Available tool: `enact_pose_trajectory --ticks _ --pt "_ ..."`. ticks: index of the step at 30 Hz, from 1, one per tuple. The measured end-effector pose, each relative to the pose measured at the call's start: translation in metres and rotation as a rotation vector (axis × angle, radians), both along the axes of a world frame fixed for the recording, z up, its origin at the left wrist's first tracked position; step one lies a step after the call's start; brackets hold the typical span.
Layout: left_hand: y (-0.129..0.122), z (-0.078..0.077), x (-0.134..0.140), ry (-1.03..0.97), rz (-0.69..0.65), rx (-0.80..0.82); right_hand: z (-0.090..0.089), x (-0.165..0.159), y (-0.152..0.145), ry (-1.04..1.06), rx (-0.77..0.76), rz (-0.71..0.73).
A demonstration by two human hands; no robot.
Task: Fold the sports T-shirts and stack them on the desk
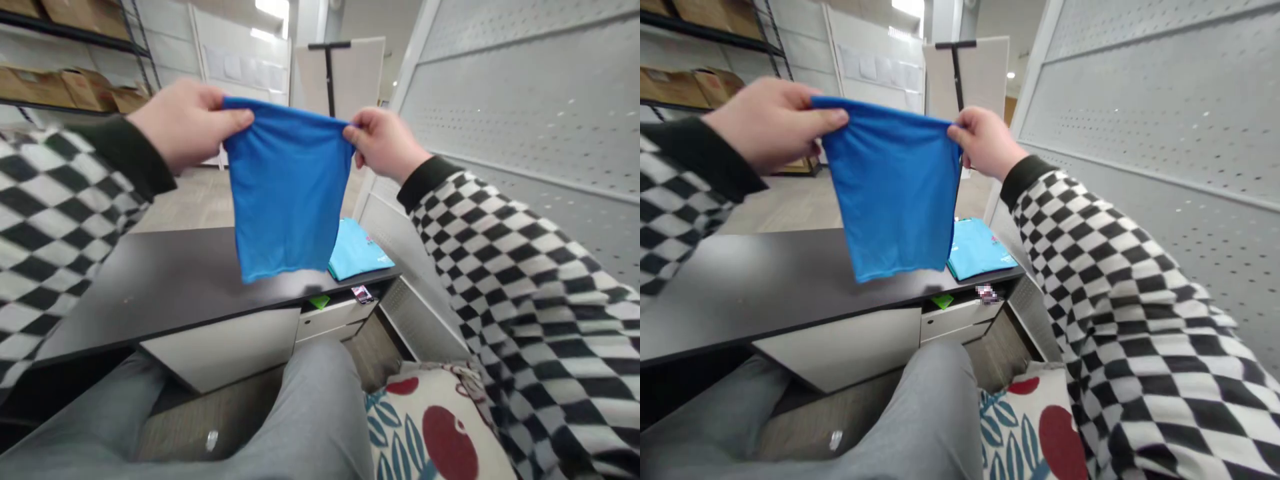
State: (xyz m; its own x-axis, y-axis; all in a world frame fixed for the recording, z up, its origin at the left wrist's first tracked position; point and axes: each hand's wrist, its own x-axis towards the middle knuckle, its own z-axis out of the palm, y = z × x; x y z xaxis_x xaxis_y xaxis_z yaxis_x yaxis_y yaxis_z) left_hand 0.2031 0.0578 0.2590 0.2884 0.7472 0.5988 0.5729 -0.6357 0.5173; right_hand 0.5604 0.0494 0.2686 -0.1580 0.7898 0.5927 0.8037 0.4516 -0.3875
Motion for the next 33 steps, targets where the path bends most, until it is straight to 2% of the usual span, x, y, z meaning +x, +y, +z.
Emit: enact_pose_trajectory --ticks 2,4,5,7,8,10,13,15,17,19,21,23,27,30,33 --pt "0.028 0.022 0.04 0.057 0.023 0.133 0.034 0.031 0.03 0.041 0.033 -0.038" --pt "0.047 0.024 0.079 0.085 0.026 0.195 0.047 0.065 0.047 0.079 0.022 -0.05" --pt "0.053 0.017 0.097 0.098 0.016 0.205 0.044 0.083 0.051 0.095 0.009 -0.06" --pt "0.061 -0.016 0.13 0.159 -0.035 0.227 0.018 0.121 0.051 0.104 -0.01 -0.09" --pt "0.062 -0.039 0.145 0.208 -0.07 0.225 -0.003 0.139 0.047 0.087 -0.015 -0.128" --pt "0.059 -0.096 0.171 0.318 -0.119 0.235 -0.059 0.171 0.033 -0.056 -0.059 -0.231" --pt "0.039 -0.189 0.203 0.518 -0.195 0.182 -0.16 0.204 -0.001 -0.335 -0.241 -0.265" --pt "0.021 -0.241 0.218 0.625 -0.254 0.101 -0.224 0.216 -0.026 -0.41 -0.387 -0.262" --pt "0.006 -0.277 0.228 0.668 -0.285 0.05 -0.275 0.223 -0.045 -0.439 -0.463 -0.233" --pt "-0.003 -0.297 0.232 0.654 -0.278 0.038 -0.308 0.227 -0.056 -0.429 -0.422 -0.237" --pt "-0.004 -0.303 0.231 0.64 -0.264 0.045 -0.321 0.229 -0.059 -0.437 -0.373 -0.238" --pt "0.002 -0.298 0.23 0.656 -0.267 0.05 -0.318 0.228 -0.054 -0.484 -0.374 -0.238" --pt "0.024 -0.265 0.234 0.636 -0.228 0.029 -0.279 0.222 -0.04 -0.568 -0.396 -0.322" --pt "0.034 -0.235 0.239 0.554 -0.156 0.071 -0.247 0.22 -0.034 -0.542 -0.318 -0.415" --pt "0.028 -0.219 0.241 0.52 -0.155 0.128 -0.234 0.222 -0.042 -0.5 -0.271 -0.425"
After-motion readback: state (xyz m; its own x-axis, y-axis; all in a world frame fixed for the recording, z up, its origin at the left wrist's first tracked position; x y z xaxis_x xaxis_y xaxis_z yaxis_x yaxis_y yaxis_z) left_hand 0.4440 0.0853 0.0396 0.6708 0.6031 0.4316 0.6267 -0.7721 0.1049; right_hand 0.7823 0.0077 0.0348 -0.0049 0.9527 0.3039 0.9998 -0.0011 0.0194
